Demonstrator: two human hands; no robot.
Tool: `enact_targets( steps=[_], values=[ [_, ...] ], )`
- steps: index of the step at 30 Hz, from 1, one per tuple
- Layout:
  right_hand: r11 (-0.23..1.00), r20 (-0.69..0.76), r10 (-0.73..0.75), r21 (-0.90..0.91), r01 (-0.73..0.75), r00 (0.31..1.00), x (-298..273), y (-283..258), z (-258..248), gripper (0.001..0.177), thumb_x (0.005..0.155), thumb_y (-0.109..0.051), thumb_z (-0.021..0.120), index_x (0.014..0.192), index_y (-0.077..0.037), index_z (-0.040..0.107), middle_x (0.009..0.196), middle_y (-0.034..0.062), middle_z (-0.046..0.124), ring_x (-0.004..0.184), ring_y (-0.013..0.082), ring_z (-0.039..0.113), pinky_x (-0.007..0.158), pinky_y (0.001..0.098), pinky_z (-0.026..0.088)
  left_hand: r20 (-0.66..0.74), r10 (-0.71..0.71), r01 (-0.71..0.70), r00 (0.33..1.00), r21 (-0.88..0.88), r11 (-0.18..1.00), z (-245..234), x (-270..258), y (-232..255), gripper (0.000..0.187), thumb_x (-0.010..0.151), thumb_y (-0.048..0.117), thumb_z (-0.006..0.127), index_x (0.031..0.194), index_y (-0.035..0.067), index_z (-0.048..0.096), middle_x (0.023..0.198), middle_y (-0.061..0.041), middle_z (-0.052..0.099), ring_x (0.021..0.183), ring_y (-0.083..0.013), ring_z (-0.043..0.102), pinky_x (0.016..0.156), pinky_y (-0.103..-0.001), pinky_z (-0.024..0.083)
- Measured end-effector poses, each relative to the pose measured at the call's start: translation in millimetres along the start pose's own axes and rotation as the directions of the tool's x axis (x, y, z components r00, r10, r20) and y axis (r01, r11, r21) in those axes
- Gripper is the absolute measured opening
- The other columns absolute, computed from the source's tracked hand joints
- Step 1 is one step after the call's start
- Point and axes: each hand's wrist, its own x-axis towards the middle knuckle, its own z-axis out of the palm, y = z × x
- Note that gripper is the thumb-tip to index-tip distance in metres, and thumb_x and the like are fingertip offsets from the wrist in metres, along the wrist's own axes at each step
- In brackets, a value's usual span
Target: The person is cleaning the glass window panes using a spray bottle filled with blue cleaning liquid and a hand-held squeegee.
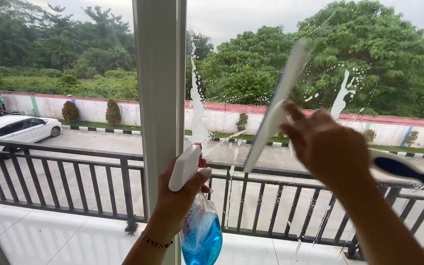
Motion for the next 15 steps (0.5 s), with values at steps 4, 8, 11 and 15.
enact_targets(
  steps=[4,8,11,15],
  values=[
    [0.901,-0.049,0.071,0.431,-0.043,0.996,55.8,-60.2,-5.2,0.048,0.108,-0.046,0.039,0.144,-0.023,0.061,0.077,0.0123,0.065,0.037,0.0097,0.05,0.026,0.0263,0.048,-0.06,0.019,-0.018,0.998,0.012,1.0,-4.9,-10.3,-5.3,0.063,0.076,0.005,0.073,0.138,-0.001,0.062,0.108,-0.013,0.071,0.081,-0.0232,0.067,0.058,-0.034,0.063],
    [0.887,-0.13,-0.013,0.457,0.071,0.991,63.8,-109.9,-12.2,0.046,0.109,-0.043,0.036,0.146,-0.024,0.055,0.075,0.01,0.064,0.035,0.0077,0.042,0.025,0.0244,0.04,-0.137,0.087,-0.07,0.987,0.121,0.99,-13.7,-23.3,-10.9,0.05,0.077,0.003,0.073,0.125,-0.002,0.065,0.1,-0.015,0.074,0.069,-0.0262,0.072,0.053,-0.036,0.069],
    [0.867,-0.195,-0.101,0.463,0.182,0.976,28.7,-102.6,-0.9,0.045,0.109,-0.042,0.034,0.143,-0.024,0.058,0.069,0.0074,0.063,0.032,0.0053,0.037,0.021,0.0214,0.033,-0.152,0.024,-0.007,0.988,0.112,0.994,-13.0,-30.7,-11.1,0.057,0.076,0.002,0.073,0.132,-0.002,0.063,0.103,-0.017,0.075,0.067,-0.0274,0.071,0.054,-0.037,0.067],
    [0.962,0.013,0.061,0.266,-0.062,0.998,-0.8,14.1,10.1,0.047,0.11,-0.046,0.033,0.142,-0.032,0.063,0.088,0.0076,0.069,0.035,0.0067,0.043,0.025,0.0214,0.038,-0.07,0.062,-0.055,0.996,0.101,0.993,2.0,-28.2,-21.5,0.054,0.076,0.003,0.073,0.129,-0.008,0.064,0.105,-0.019,0.074,0.072,-0.0256,0.07,0.052,-0.034,0.065]
  ],
)
